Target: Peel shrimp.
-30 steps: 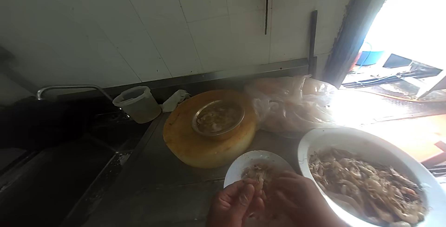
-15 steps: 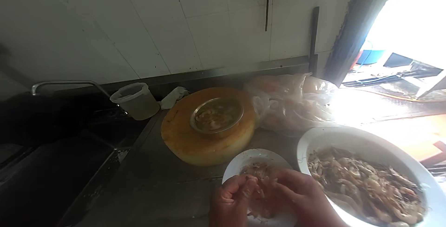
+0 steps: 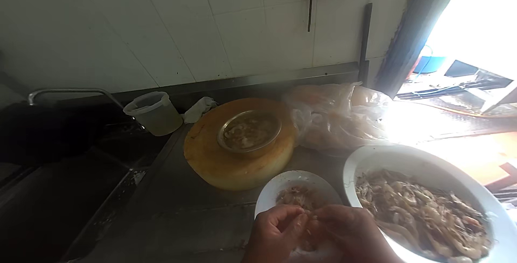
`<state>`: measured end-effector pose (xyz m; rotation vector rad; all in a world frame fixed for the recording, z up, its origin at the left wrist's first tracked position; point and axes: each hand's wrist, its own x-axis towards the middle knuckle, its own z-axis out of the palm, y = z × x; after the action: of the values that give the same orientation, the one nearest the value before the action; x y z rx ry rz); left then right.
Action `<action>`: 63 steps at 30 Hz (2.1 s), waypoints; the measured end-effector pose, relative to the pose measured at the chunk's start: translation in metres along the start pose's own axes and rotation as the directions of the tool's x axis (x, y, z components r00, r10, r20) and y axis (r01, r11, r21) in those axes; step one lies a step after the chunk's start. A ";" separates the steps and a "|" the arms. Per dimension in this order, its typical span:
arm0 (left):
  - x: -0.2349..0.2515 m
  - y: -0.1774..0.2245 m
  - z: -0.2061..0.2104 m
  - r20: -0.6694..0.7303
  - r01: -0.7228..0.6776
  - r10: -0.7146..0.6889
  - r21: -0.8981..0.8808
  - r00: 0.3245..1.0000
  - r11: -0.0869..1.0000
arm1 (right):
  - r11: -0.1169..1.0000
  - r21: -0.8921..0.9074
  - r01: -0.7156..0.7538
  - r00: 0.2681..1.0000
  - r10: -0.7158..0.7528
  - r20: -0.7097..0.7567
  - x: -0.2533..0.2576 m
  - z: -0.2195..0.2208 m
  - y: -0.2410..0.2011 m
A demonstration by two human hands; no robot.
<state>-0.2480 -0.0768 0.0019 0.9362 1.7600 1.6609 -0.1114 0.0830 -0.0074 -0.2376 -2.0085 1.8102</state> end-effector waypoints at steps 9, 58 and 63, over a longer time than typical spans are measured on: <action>-0.002 -0.009 0.004 -0.073 -0.222 0.268 0.378 0.961 0.899 | 0.994 0.102 -0.049 0.998 0.053 -0.033 -0.002 0.008 0.000; -0.011 0.015 0.001 -0.069 0.037 -0.044 -0.104 0.997 0.994 | 0.983 -0.104 0.152 0.986 -0.144 0.081 0.004 0.000 -0.011; -0.010 0.019 0.000 -0.022 -0.152 0.162 0.234 0.987 0.960 | 0.946 -0.288 0.146 0.985 -0.113 0.130 0.010 0.000 -0.018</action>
<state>-0.2391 -0.0850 0.0204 1.1810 1.9840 1.6036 -0.1177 0.0848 0.0124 -0.0893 -2.3155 1.4667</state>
